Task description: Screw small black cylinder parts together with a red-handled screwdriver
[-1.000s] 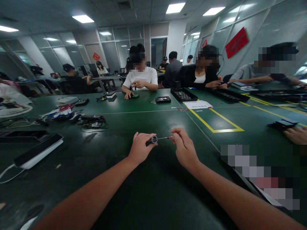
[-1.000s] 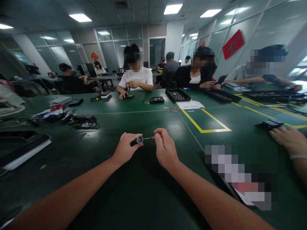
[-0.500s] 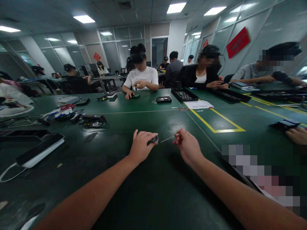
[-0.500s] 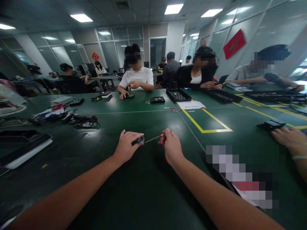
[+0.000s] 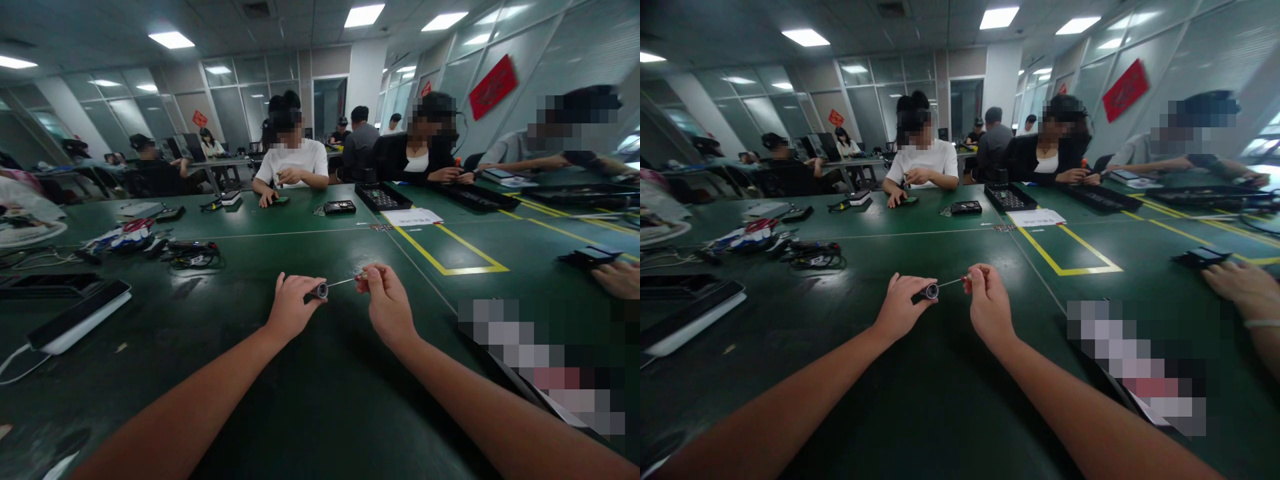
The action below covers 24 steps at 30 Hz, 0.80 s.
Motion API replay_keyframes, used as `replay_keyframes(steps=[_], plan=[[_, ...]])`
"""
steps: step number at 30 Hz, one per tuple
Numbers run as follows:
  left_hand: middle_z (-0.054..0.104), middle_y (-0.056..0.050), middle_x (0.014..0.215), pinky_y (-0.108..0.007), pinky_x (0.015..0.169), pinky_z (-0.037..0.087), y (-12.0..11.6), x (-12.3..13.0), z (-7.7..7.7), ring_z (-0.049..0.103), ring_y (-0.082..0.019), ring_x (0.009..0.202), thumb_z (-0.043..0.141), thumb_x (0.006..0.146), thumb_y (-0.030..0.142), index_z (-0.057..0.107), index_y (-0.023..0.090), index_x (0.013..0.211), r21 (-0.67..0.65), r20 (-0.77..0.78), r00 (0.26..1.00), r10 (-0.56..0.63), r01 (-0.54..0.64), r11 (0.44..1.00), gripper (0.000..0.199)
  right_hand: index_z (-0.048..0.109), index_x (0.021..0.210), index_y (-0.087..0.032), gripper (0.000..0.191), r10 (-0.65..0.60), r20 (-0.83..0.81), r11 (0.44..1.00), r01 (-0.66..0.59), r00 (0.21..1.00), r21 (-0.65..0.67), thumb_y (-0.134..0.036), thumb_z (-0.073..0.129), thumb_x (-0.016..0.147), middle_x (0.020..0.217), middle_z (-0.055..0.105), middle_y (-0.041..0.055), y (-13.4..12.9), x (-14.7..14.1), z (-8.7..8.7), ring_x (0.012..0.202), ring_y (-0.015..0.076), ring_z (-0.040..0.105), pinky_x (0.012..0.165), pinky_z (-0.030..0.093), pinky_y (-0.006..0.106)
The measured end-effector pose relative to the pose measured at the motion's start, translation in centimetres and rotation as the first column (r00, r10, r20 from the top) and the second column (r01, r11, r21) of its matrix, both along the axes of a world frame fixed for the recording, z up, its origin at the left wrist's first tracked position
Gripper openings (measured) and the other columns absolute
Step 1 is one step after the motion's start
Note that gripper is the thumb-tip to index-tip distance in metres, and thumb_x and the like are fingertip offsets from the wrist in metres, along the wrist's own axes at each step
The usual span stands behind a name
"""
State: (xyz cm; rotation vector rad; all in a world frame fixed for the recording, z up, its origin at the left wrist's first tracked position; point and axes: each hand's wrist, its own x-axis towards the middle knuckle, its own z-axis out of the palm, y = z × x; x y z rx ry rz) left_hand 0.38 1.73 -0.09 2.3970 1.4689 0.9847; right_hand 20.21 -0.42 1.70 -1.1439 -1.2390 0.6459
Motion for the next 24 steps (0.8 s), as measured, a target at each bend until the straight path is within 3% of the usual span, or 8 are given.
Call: replay_keyframes(steps=[8, 17, 24], plan=[[0.07, 0.001, 0.116, -0.061, 0.118, 0.02, 0.02, 0.01, 0.15, 0.058, -0.024, 0.114, 0.075, 0.085, 0.031, 0.066, 0.033, 0.117, 0.016, 0.01, 1.0, 0.024, -0.024, 1.0, 0.033, 0.058, 0.104, -0.023, 0.023, 0.087, 0.144, 0.994, -0.097, 0.986, 0.059, -0.042, 0.046, 0.099, 0.089, 0.069, 0.0047, -0.49, 0.11, -0.05, 0.081, 0.0204, 0.067, 0.078, 0.052, 0.038], [0.07, 0.0, 0.114, -0.061, 0.119, 0.018, -0.08, 0.01, 0.53, 0.058, -0.024, 0.114, 0.075, 0.085, 0.031, 0.068, 0.032, 0.112, 0.031, -0.006, 1.0, 0.021, -0.021, 0.999, 0.028, 0.057, 0.102, -0.023, 0.023, 0.064, 0.211, 0.995, -0.078, 0.975, 0.057, -0.041, 0.042, 0.101, 0.087, 0.068, 0.0038, -0.52, 0.36, 0.07, 0.081, 0.0205, 0.066, 0.076, 0.05, 0.036], [0.07, 0.0, 0.113, -0.062, 0.118, 0.018, 0.01, 0.0, 0.5, 0.057, -0.025, 0.114, 0.074, 0.085, 0.029, 0.068, 0.032, 0.112, 0.029, -0.045, 0.998, 0.039, -0.038, 0.999, 0.028, 0.055, 0.099, -0.024, 0.018, 0.017, 0.384, 0.991, -0.065, 0.923, 0.113, -0.036, 0.041, 0.101, 0.082, 0.067, 0.0029, -0.96, 0.28, 0.6, 0.077, 0.0213, 0.065, 0.072, 0.046, 0.034]])
